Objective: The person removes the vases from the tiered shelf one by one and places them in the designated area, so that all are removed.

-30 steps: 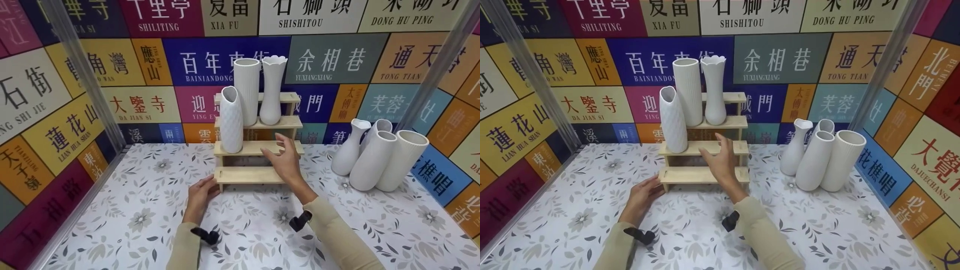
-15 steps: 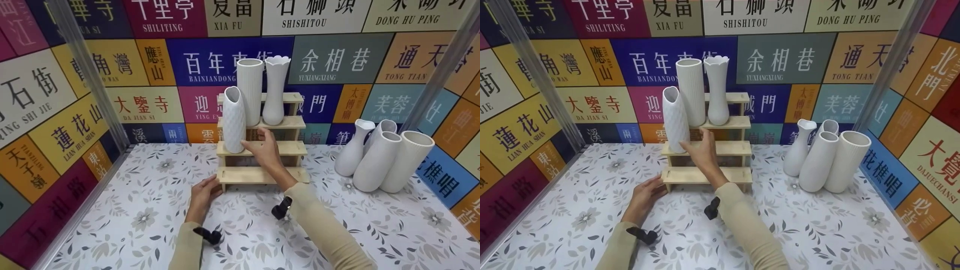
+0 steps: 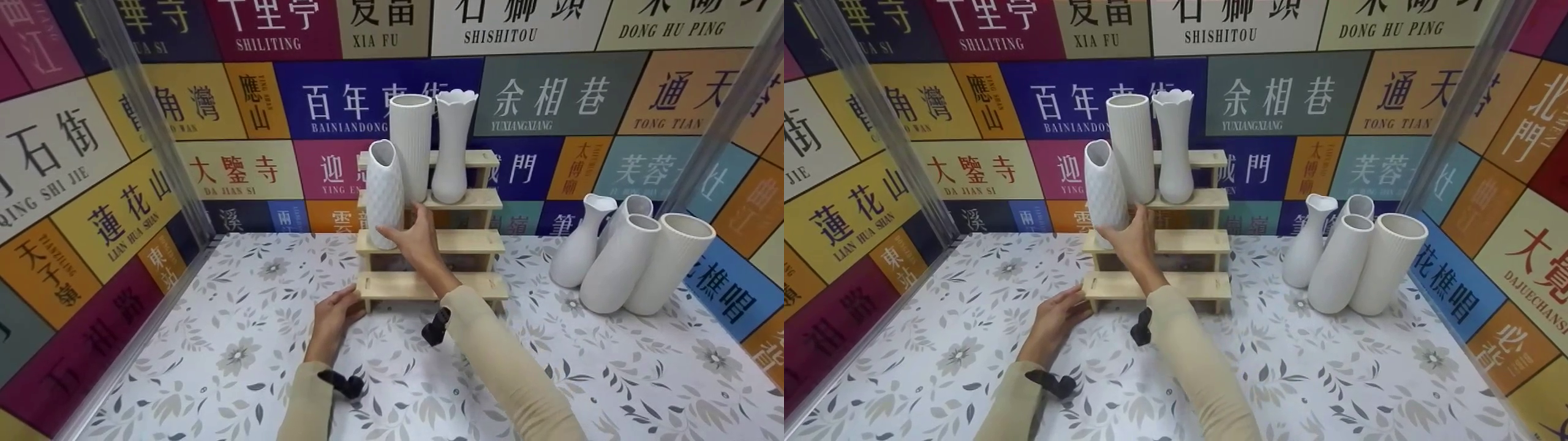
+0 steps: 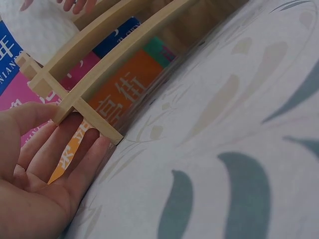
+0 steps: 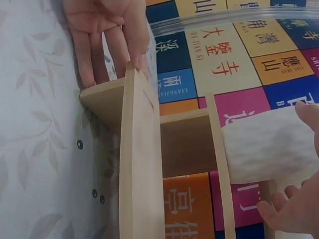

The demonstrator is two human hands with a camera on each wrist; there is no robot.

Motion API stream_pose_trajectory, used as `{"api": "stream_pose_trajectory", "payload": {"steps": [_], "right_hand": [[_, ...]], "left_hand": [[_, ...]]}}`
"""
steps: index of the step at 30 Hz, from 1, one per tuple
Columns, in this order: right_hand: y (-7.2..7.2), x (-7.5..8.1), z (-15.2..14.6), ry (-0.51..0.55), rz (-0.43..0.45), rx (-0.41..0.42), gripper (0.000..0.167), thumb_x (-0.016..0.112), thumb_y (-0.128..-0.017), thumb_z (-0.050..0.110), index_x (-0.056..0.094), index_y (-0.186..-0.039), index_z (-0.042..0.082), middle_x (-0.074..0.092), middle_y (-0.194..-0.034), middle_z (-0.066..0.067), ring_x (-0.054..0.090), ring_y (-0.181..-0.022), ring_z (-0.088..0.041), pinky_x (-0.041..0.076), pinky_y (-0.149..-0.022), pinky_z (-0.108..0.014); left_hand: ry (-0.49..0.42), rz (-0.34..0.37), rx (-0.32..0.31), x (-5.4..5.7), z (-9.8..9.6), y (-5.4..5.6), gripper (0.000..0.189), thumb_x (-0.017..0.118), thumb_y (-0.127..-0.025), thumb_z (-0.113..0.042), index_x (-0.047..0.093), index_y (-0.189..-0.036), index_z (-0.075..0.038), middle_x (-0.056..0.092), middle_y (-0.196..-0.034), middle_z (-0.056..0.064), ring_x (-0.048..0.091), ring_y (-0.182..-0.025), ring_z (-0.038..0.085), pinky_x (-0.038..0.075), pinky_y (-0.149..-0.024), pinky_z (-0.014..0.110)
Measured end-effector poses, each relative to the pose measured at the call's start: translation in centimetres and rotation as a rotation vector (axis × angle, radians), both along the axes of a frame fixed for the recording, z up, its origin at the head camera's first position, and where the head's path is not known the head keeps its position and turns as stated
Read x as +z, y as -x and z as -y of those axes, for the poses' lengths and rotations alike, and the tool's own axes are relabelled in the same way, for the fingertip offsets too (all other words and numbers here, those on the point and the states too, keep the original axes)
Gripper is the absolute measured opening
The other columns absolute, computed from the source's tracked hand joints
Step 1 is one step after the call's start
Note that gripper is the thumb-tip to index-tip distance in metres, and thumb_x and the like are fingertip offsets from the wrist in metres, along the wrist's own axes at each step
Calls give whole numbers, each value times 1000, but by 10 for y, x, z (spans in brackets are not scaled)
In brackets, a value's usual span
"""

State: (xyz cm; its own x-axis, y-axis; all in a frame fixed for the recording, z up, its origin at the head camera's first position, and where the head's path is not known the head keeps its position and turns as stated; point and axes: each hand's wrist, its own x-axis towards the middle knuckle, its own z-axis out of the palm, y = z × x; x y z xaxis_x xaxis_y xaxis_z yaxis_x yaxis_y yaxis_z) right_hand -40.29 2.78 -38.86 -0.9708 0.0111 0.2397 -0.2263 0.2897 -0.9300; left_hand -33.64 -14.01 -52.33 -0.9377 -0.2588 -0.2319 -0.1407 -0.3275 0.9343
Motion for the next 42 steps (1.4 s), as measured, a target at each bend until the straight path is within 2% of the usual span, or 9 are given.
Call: {"api": "stream_pose_trajectory", "payload": {"steps": [10,17,21,25,35,42], "right_hand": [[9,5,12,3,-33,-17,94,85,-79,33,30,-152,10,38,-151,-11,42,-140,-24,37,-122,-40],[7,-2,23,3,-45,-68,95,86,-78,33,30,-152,12,35,-149,-11,39,-138,-25,34,-123,-40],[7,-4,28,9,-38,-110,96,86,-77,34,29,-152,14,34,-149,-10,39,-139,-24,34,-123,-39],[8,-5,28,-21,-44,-161,92,88,-76,33,35,-148,11,37,-145,-11,43,-135,-24,38,-121,-38],[7,-7,29,-47,-118,-216,81,91,-70,31,46,-134,8,47,-134,-11,52,-125,-26,46,-112,-38],[2,-12,23,-59,-190,-238,78,91,-68,33,52,-130,7,54,-125,-11,57,-115,-27,52,-101,-40]], "left_hand": [[5,-38,0,3,-2,0,41,73,-90,-12,65,-130,-3,68,-127,22,73,-95,18,64,-85,31],[43,10,-3,1,-1,-1,41,74,-90,-17,66,-130,-8,67,-130,19,73,-100,19,63,-86,30],[29,5,-7,0,0,-1,42,74,-90,-17,66,-131,-7,67,-131,19,72,-102,20,63,-87,31],[7,-14,-16,0,-1,-1,42,74,-90,-15,65,-130,-6,67,-130,20,73,-100,19,63,-86,31],[15,-11,6,1,0,1,40,75,-89,-15,67,-128,-6,66,-132,19,73,-98,19,64,-85,31],[-16,-47,8,-1,1,0,43,75,-89,-11,65,-129,0,73,-116,19,73,-89,17,64,-82,32]]}}
